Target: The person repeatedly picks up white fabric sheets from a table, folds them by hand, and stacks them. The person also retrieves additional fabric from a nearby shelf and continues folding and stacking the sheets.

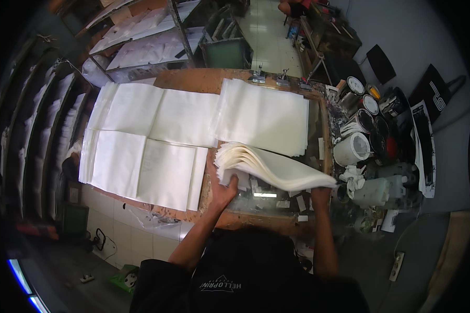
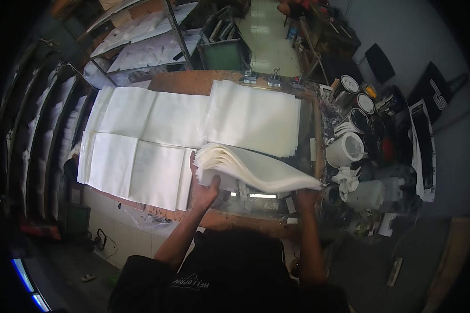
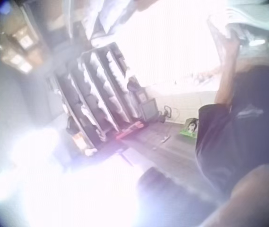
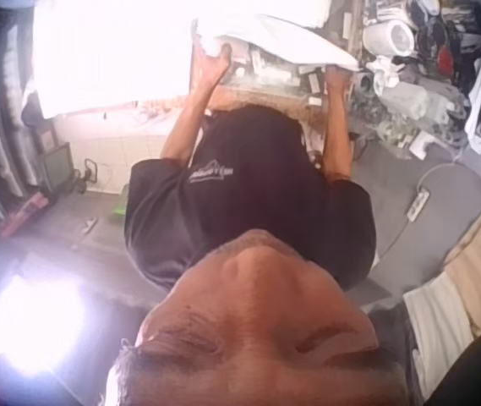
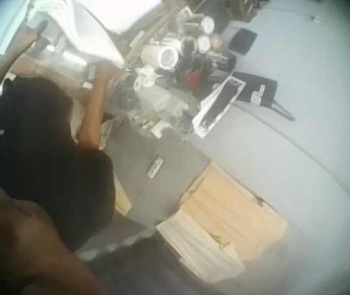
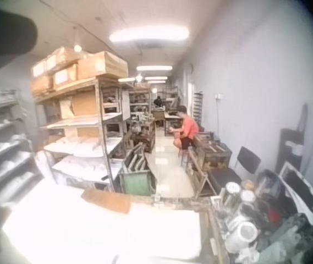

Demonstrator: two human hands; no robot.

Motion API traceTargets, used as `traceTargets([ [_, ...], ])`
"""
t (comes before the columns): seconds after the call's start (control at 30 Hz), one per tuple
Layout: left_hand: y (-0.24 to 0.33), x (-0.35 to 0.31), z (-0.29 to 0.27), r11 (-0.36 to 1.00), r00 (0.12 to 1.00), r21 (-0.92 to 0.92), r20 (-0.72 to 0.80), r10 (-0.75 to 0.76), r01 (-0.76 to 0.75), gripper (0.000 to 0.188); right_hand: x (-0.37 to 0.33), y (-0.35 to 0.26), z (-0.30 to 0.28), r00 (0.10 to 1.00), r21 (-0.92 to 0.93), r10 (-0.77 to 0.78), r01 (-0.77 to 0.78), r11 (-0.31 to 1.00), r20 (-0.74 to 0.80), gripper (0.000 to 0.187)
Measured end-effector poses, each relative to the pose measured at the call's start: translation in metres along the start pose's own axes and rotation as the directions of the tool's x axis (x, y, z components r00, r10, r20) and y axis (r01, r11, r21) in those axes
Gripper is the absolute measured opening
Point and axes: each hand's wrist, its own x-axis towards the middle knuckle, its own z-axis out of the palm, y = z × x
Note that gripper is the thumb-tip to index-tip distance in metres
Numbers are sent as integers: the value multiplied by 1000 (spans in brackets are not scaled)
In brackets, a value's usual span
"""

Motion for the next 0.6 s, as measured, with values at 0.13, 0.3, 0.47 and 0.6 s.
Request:
traceTargets([
  [0.13, -10, 4, 6, 989, 999, -144, 0, -33, 33, 81, 11, 17, -8, 947, -220, -308, 282, 934, -94, 31],
  [0.3, 12, -7, -6, 994, 999, 111, -47, 6, -1, 73, 18, -57, -24, 936, -174, -350, 338, 925, -42, 26],
  [0.47, 8, 15, -45, 856, 850, 106, 113, -515, 505, 79, 28, -73, -23, 944, 10, 205, -214, 977, 259, 26],
  [0.6, -56, 6, -36, 809, 878, 462, 121, -464, 363, 91, 38, 23, 3, 964, -186, 146, -105, 977, 224, 31],
])
